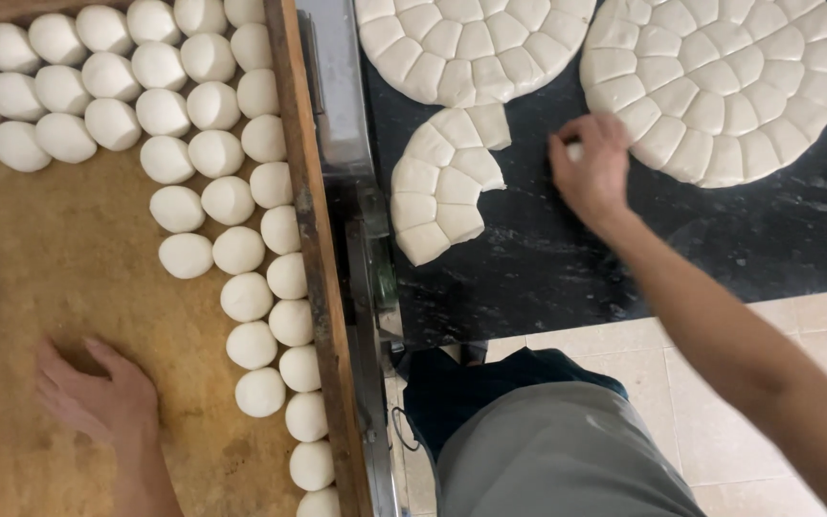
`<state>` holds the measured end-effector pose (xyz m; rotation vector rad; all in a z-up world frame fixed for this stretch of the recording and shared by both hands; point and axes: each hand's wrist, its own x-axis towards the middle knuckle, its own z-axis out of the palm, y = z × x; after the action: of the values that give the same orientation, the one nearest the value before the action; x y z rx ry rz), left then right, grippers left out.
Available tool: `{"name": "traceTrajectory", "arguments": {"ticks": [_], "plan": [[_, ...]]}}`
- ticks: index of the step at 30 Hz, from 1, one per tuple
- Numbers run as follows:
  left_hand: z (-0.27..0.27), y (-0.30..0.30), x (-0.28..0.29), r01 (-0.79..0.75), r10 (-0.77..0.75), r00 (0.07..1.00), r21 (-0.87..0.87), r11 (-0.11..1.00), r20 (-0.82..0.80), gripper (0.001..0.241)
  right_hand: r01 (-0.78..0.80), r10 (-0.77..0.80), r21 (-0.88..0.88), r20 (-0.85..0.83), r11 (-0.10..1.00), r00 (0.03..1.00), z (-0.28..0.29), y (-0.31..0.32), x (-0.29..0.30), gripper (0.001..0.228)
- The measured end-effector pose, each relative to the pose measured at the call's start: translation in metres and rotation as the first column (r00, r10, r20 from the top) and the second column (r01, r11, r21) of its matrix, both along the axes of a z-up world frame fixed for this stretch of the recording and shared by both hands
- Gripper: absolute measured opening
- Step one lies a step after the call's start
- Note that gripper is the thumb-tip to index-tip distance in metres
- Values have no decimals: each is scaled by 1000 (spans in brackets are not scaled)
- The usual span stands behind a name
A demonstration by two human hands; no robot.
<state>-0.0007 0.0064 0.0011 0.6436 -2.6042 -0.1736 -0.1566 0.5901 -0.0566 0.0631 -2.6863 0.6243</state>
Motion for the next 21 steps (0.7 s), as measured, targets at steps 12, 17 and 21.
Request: {"name": "traceTrajectory", "arguments": {"ticks": [12,17,21], "plan": [[-13,-20,0,94,-96,982,-23,995,-163,42,141,-18,-121,695,983,719,55,7,65,63],[-23,-26,-1,27,-29,975,-14,1000,-219,47,72,265,-462,622,884,737,137,-92,-3,57],[-26,-27,-6,-10,10,967,-2,1000,-255,49,-639,718,-355,160,683,678,167,-221,-74,51]]}}
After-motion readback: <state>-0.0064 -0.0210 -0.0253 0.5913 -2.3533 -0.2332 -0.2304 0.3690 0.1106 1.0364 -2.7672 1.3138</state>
